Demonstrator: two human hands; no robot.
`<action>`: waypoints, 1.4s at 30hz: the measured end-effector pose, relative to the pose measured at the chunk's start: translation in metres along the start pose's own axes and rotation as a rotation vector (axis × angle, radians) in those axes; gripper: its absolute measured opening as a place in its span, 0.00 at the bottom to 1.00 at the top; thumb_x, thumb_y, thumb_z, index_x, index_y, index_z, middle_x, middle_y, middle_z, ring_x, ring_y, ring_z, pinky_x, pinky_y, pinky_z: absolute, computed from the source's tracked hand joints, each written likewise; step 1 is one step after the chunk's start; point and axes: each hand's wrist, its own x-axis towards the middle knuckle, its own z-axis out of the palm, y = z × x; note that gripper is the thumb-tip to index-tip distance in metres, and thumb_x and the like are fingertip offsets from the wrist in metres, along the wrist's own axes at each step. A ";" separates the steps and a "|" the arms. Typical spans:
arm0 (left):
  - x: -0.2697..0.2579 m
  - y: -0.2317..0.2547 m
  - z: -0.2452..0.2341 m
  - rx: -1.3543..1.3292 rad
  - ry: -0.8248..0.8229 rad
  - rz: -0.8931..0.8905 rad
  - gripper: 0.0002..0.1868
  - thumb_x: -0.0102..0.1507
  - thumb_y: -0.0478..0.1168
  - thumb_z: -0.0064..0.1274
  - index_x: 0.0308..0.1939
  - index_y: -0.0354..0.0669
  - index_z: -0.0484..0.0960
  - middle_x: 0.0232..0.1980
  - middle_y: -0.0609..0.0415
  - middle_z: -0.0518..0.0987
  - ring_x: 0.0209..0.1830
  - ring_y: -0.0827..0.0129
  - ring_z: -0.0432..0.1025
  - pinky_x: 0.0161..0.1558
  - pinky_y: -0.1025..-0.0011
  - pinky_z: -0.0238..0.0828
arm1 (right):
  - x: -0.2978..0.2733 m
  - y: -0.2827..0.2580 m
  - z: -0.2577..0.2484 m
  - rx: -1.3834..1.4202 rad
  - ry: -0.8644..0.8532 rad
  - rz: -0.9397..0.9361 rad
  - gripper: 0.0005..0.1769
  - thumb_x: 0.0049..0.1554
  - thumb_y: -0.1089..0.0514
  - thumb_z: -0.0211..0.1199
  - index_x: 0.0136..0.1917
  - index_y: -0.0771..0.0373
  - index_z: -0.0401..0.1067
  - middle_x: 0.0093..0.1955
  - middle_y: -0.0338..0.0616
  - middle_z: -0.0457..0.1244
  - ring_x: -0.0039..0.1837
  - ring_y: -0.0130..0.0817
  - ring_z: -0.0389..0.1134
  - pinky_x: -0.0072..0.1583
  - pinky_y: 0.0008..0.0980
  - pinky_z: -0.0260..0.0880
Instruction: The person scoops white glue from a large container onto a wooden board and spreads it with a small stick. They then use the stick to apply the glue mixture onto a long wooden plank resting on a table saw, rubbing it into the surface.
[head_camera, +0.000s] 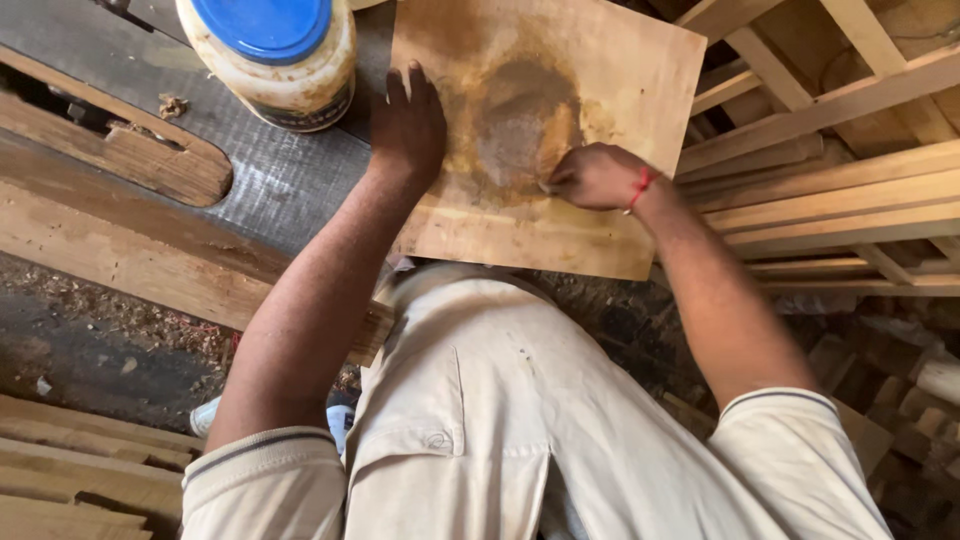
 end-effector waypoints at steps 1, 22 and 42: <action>-0.003 0.001 0.003 -0.023 0.013 -0.010 0.27 0.68 0.40 0.45 0.70 0.30 0.70 0.78 0.34 0.59 0.72 0.34 0.58 0.59 0.40 0.65 | -0.002 0.006 -0.004 0.002 -0.050 0.049 0.18 0.59 0.48 0.57 0.56 0.52 0.82 0.57 0.44 0.72 0.56 0.42 0.73 0.61 0.41 0.72; -0.004 0.001 -0.012 0.006 -0.104 -0.002 0.31 0.67 0.42 0.45 0.72 0.31 0.66 0.79 0.34 0.57 0.73 0.37 0.56 0.63 0.37 0.60 | 0.020 -0.013 0.054 0.027 0.673 0.022 0.18 0.64 0.60 0.58 0.67 0.63 0.73 0.56 0.54 0.61 0.54 0.48 0.67 0.53 0.41 0.72; 0.000 0.004 0.010 0.027 -0.002 -0.013 0.27 0.67 0.41 0.45 0.68 0.30 0.72 0.77 0.32 0.61 0.71 0.34 0.59 0.58 0.40 0.65 | -0.018 -0.038 0.015 -0.042 0.423 0.078 0.18 0.54 0.55 0.60 0.57 0.57 0.77 0.53 0.53 0.70 0.52 0.51 0.73 0.53 0.47 0.74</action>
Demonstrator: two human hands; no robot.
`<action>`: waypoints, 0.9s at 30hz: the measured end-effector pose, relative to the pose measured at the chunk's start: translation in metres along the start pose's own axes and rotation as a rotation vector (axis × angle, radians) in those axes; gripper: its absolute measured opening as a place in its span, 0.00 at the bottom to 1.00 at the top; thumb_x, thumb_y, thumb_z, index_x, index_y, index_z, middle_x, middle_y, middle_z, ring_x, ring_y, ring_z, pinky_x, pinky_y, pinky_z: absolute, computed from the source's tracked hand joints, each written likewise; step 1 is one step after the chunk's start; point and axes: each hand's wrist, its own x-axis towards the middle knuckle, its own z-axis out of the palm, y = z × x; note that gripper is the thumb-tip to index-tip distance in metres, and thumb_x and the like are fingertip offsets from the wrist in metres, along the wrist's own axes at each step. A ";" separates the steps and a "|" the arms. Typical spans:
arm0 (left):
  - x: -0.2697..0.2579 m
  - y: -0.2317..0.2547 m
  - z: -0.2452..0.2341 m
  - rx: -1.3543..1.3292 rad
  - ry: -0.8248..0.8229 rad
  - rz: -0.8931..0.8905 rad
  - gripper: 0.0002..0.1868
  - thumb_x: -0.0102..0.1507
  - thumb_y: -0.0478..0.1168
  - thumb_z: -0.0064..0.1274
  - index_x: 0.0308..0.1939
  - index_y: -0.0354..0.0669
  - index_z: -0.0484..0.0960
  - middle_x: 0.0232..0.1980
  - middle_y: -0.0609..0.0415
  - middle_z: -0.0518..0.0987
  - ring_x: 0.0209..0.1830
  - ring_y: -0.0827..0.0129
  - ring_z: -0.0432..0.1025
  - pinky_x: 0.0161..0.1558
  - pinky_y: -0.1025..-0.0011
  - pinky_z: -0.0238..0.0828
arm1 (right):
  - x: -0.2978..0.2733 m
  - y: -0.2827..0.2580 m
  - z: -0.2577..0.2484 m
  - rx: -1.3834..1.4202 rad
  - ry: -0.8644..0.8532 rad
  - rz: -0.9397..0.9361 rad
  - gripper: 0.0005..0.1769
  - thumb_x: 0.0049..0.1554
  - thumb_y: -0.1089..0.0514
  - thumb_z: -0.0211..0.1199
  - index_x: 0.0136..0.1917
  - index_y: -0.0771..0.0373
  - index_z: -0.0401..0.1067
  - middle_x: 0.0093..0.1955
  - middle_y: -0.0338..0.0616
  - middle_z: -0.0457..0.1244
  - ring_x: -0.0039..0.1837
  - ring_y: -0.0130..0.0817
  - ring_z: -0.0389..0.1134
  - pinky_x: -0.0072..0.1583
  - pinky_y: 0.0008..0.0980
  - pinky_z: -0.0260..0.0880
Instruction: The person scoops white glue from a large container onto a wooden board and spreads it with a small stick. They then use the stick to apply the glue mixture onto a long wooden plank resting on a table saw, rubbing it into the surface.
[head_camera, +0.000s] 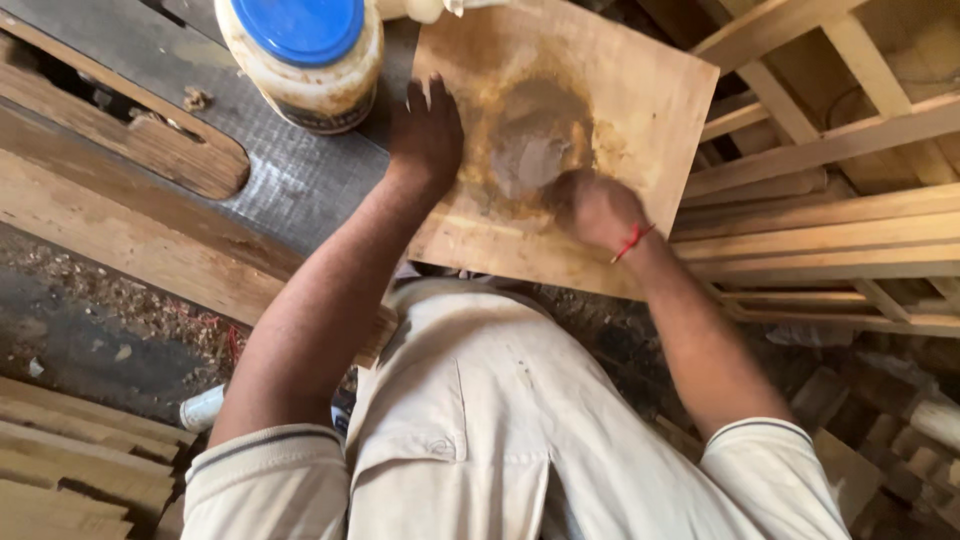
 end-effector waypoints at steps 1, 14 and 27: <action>-0.001 0.003 0.001 -0.003 -0.018 -0.001 0.27 0.67 0.41 0.45 0.68 0.31 0.72 0.76 0.33 0.61 0.70 0.34 0.59 0.57 0.40 0.65 | 0.015 0.009 -0.007 -0.054 -0.095 0.149 0.17 0.60 0.52 0.60 0.60 0.57 0.75 0.52 0.53 0.69 0.51 0.50 0.73 0.54 0.46 0.75; 0.003 0.000 0.000 -0.021 0.020 -0.031 0.28 0.66 0.40 0.44 0.68 0.29 0.71 0.76 0.35 0.62 0.71 0.36 0.59 0.61 0.44 0.64 | 0.035 0.032 -0.013 0.052 -0.406 -0.063 0.15 0.58 0.46 0.63 0.48 0.56 0.82 0.51 0.49 0.71 0.53 0.49 0.73 0.56 0.46 0.73; 0.004 0.015 0.013 -0.342 0.035 -0.303 0.26 0.70 0.40 0.42 0.70 0.29 0.71 0.73 0.30 0.64 0.66 0.32 0.61 0.58 0.42 0.64 | -0.013 -0.029 0.021 0.040 -0.056 0.015 0.18 0.53 0.57 0.61 0.56 0.58 0.77 0.62 0.50 0.64 0.56 0.52 0.70 0.53 0.47 0.73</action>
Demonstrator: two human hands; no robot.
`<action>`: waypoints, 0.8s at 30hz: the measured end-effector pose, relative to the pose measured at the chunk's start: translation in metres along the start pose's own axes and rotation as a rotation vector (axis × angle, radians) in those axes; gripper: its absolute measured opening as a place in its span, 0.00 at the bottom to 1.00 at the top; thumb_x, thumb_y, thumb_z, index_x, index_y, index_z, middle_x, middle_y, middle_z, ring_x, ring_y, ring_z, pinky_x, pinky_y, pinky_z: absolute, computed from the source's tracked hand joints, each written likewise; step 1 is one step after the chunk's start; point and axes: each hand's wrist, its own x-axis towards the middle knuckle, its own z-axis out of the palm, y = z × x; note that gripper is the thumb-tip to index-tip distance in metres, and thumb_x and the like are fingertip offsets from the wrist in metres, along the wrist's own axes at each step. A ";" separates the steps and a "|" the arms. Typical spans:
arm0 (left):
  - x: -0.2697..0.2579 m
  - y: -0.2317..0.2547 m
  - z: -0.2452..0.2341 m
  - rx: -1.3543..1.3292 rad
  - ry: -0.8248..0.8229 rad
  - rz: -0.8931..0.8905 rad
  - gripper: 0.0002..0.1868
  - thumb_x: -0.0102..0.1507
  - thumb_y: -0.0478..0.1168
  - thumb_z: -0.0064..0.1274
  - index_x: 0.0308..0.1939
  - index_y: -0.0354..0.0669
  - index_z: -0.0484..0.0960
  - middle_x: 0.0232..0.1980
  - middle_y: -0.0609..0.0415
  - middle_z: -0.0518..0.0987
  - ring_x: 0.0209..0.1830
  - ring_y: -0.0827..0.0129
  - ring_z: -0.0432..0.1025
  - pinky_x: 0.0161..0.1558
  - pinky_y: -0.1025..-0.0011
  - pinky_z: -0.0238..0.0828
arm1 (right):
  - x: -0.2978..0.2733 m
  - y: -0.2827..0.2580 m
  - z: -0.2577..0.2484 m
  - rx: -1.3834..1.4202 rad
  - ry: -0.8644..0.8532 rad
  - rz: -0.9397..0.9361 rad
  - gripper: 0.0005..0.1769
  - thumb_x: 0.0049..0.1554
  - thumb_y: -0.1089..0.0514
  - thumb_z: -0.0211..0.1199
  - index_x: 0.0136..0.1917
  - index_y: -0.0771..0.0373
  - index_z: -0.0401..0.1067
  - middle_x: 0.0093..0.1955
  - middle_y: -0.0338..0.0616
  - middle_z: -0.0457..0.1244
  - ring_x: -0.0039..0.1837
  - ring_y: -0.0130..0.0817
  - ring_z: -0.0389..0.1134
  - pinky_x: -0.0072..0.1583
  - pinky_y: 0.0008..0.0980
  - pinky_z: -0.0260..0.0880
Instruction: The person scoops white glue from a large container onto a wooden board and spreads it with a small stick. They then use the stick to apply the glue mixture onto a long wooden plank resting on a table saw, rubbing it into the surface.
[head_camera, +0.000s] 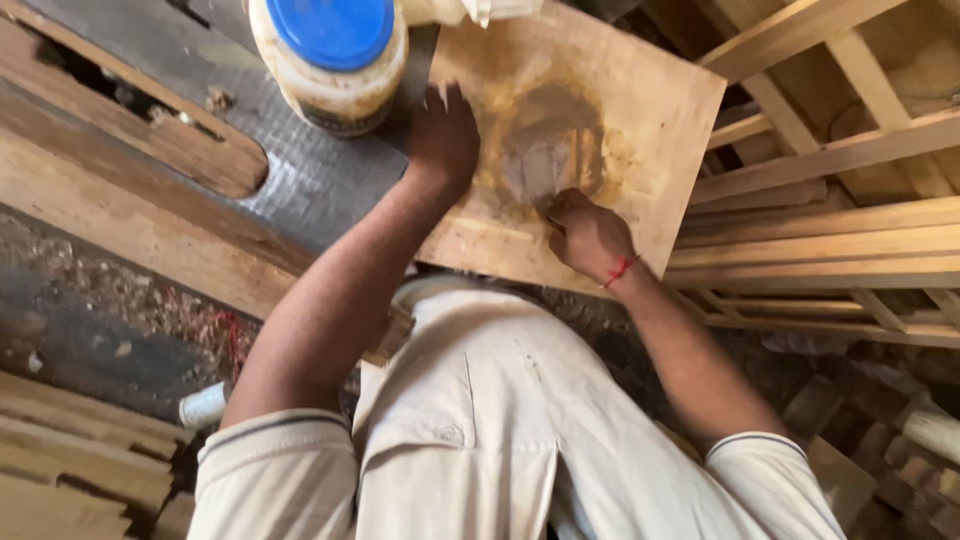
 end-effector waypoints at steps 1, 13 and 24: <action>0.006 0.003 0.000 -0.160 0.004 -0.119 0.25 0.72 0.41 0.41 0.71 0.32 0.71 0.72 0.28 0.64 0.64 0.30 0.61 0.58 0.41 0.64 | 0.011 -0.003 -0.011 0.029 0.047 0.012 0.16 0.55 0.55 0.61 0.57 0.59 0.76 0.62 0.50 0.64 0.57 0.52 0.70 0.55 0.47 0.73; 0.002 -0.005 -0.011 0.404 -0.030 0.254 0.27 0.68 0.40 0.43 0.69 0.29 0.73 0.77 0.38 0.64 0.71 0.39 0.60 0.61 0.45 0.63 | 0.058 0.033 -0.028 -0.024 -0.215 -0.002 0.18 0.61 0.48 0.56 0.57 0.57 0.77 0.60 0.52 0.68 0.57 0.49 0.71 0.58 0.45 0.73; 0.003 -0.004 -0.020 0.372 -0.055 0.222 0.25 0.66 0.40 0.43 0.66 0.33 0.73 0.75 0.38 0.65 0.69 0.40 0.63 0.59 0.45 0.63 | 0.036 0.032 -0.032 0.115 0.090 -0.209 0.21 0.54 0.53 0.63 0.59 0.62 0.77 0.60 0.54 0.66 0.59 0.53 0.68 0.59 0.47 0.71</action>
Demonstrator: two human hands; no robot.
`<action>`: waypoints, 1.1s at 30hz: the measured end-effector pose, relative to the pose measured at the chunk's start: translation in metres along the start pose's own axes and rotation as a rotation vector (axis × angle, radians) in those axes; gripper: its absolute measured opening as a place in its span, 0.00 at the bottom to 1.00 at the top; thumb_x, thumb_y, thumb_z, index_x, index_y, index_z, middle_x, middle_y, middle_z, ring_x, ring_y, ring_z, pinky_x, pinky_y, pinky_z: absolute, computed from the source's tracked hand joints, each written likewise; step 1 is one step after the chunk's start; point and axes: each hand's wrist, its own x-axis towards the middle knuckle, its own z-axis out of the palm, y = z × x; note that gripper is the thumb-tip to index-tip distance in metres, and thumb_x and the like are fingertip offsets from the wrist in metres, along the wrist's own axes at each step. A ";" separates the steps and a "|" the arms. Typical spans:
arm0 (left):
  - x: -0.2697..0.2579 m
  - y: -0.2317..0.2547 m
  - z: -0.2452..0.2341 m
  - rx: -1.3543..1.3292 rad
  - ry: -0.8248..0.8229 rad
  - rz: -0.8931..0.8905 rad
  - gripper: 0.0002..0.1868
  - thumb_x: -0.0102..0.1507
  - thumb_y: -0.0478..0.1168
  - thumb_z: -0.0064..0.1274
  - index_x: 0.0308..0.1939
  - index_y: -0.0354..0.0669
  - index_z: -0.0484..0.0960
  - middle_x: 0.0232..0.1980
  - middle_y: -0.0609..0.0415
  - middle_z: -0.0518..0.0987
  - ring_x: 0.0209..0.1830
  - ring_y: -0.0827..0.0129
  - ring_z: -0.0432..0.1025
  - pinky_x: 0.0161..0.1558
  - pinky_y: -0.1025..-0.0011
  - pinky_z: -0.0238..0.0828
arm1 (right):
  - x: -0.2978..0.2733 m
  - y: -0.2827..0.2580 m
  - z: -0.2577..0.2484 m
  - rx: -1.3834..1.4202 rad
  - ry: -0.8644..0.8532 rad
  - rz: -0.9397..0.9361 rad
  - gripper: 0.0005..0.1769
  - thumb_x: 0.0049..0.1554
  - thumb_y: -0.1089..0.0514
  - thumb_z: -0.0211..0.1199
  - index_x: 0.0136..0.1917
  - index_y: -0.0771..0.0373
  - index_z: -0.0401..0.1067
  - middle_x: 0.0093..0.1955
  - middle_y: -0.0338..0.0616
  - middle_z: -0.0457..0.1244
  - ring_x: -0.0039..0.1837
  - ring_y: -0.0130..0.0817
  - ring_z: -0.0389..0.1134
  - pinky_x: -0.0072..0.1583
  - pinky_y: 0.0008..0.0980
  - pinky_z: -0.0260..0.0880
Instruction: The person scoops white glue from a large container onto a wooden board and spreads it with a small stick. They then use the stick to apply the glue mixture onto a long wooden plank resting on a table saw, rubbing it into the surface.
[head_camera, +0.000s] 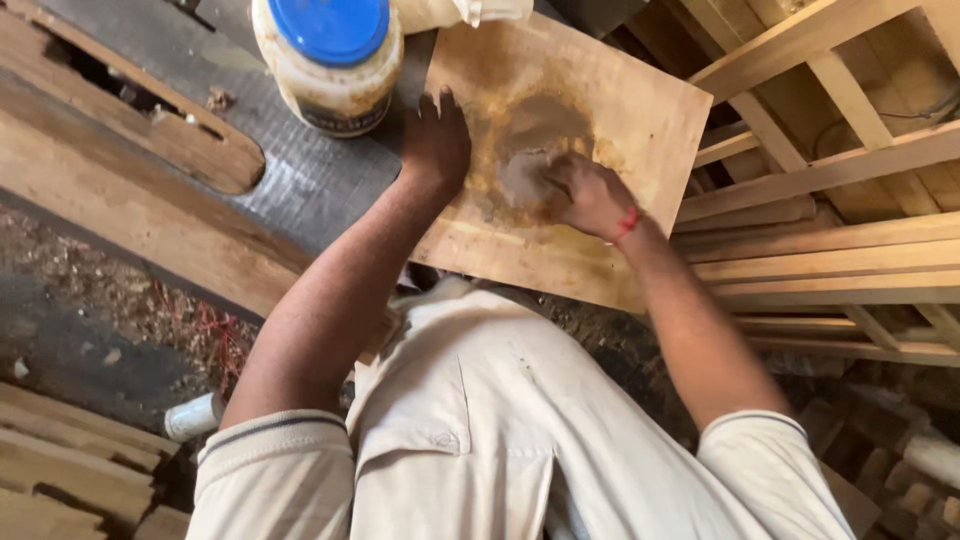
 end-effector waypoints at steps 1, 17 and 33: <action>-0.005 0.002 -0.006 0.010 0.029 -0.015 0.24 0.66 0.40 0.43 0.65 0.33 0.75 0.74 0.38 0.68 0.67 0.40 0.65 0.59 0.46 0.63 | -0.001 -0.006 0.020 -0.088 0.103 -0.041 0.22 0.54 0.54 0.62 0.61 0.65 0.76 0.61 0.56 0.66 0.61 0.54 0.68 0.59 0.47 0.71; -0.359 0.044 -0.209 -0.647 0.584 -0.720 0.11 0.69 0.44 0.58 0.37 0.42 0.78 0.42 0.52 0.84 0.45 0.57 0.79 0.52 0.58 0.73 | -0.006 0.022 0.029 -0.279 -0.158 -0.338 0.17 0.62 0.54 0.56 0.61 0.53 0.78 0.53 0.51 0.68 0.54 0.51 0.71 0.55 0.51 0.73; -0.649 -0.005 0.094 -0.764 -0.408 -1.635 0.19 0.65 0.58 0.58 0.41 0.48 0.89 0.47 0.44 0.86 0.48 0.50 0.80 0.53 0.55 0.75 | -0.051 -0.039 0.017 1.679 -0.029 0.138 0.22 0.67 0.57 0.56 0.72 0.66 0.66 0.61 0.52 0.67 0.45 0.40 0.66 0.47 0.38 0.68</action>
